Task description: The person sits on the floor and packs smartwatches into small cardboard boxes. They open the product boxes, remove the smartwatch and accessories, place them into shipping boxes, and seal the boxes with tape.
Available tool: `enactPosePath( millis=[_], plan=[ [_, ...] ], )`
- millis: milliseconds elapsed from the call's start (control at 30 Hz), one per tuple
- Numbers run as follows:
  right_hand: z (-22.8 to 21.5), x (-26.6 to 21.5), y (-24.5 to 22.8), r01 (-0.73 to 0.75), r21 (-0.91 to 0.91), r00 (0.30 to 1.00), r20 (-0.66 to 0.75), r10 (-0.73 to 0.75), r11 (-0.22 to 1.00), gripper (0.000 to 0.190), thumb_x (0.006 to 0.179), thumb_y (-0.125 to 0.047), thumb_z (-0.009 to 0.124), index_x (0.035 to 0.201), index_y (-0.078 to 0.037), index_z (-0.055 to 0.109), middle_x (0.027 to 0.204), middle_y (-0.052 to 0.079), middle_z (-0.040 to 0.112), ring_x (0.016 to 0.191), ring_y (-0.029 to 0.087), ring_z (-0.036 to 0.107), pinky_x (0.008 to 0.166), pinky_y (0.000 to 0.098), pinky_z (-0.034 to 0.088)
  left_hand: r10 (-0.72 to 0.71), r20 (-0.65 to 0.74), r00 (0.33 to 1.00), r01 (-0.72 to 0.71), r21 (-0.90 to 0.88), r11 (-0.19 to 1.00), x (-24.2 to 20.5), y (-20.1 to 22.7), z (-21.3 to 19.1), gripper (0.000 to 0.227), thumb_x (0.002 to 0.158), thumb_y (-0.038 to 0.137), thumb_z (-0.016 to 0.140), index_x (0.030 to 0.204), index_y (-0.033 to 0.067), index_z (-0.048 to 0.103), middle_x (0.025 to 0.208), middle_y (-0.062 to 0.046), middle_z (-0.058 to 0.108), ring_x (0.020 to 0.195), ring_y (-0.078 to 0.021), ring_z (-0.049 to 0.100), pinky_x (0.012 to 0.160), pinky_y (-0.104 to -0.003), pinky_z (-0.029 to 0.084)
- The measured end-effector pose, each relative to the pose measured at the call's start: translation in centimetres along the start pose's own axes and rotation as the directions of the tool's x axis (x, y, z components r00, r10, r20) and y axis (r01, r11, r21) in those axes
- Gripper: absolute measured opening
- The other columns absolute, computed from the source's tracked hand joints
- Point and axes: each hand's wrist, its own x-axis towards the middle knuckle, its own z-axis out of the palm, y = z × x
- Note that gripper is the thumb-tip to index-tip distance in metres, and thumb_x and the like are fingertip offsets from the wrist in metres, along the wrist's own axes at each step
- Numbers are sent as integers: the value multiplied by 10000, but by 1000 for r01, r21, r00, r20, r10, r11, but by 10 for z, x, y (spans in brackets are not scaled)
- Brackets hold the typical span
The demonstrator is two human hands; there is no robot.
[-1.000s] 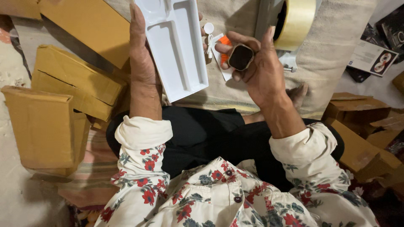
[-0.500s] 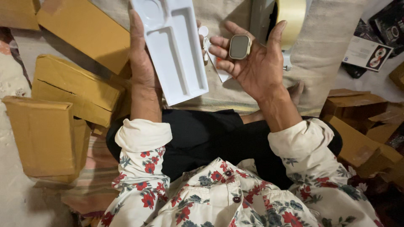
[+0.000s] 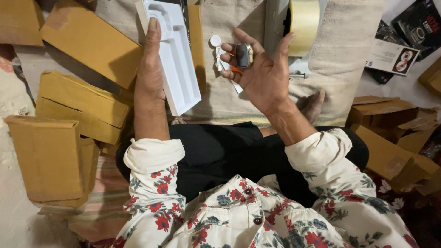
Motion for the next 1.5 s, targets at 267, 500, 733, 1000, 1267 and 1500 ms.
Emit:
enactPosePath(
  millis=[267, 500, 733, 1000, 1267, 1500],
  plan=[
    [-3, 2, 13, 17, 29, 998, -58, -16, 999, 1165, 877, -882, 242, 1587, 33, 374, 1325, 149, 522, 1186, 224, 515, 1011, 398, 474, -51, -40, 998, 54, 73, 996, 0, -2, 1, 1020, 913, 733, 573, 1531, -55, 377, 1315, -269, 610, 1184, -241, 694, 903, -364, 649],
    [1, 3, 13, 23, 5, 998, -57, -23, 1000, 1161, 851, -876, 246, 1553, 42, 368, 1312, 168, 516, 1155, 222, 516, 966, 385, 488, -53, -58, 997, 58, 86, 995, -1, 1, 7, 1040, 890, 749, 584, 1481, -97, 447, 1247, -283, 636, 1174, -263, 709, 880, -365, 665],
    [2, 0, 13, 50, -56, 995, -81, -54, 997, 1161, 881, -885, 256, 1554, 50, 402, 1322, 165, 505, 1158, 214, 502, 960, 373, 475, -47, -47, 998, 49, 41, 998, -3, -1, 17, 934, 912, 720, 588, 1425, -57, 507, 1154, -231, 680, 989, -218, 756, 798, -340, 670],
    [7, 2, -1, 85, 15, 996, 3, -85, 996, 821, 1027, -647, 285, 1526, -1, 367, 1385, 246, 556, 1202, 274, 642, 1038, 399, 576, -152, 69, 986, 163, -210, 964, -4, -8, 33, 736, 988, 606, 604, 1369, -22, 561, 1100, -160, 702, 934, -208, 729, 787, -355, 639],
    [-1, -6, -16, 97, -176, 968, -211, -134, 980, 570, 1155, -401, 338, 1364, 102, 505, 1151, 211, 701, 980, 246, 685, 758, 347, 595, -186, 302, 935, 293, -362, 885, -6, -39, 59, 671, 965, 585, 530, 1355, 39, 528, 1114, -134, 721, 938, -179, 748, 818, -371, 669],
    [-10, -9, -12, 87, -219, 958, -249, -142, 972, 386, 1046, -188, 550, 1328, 73, 510, 1089, 141, 659, 980, 232, 735, 855, 379, 675, -338, 295, 894, 410, -231, 883, -11, -86, 62, 688, 1038, 588, 521, 1435, 27, 520, 1128, -108, 695, 954, -172, 706, 795, -333, 609]
  ],
)
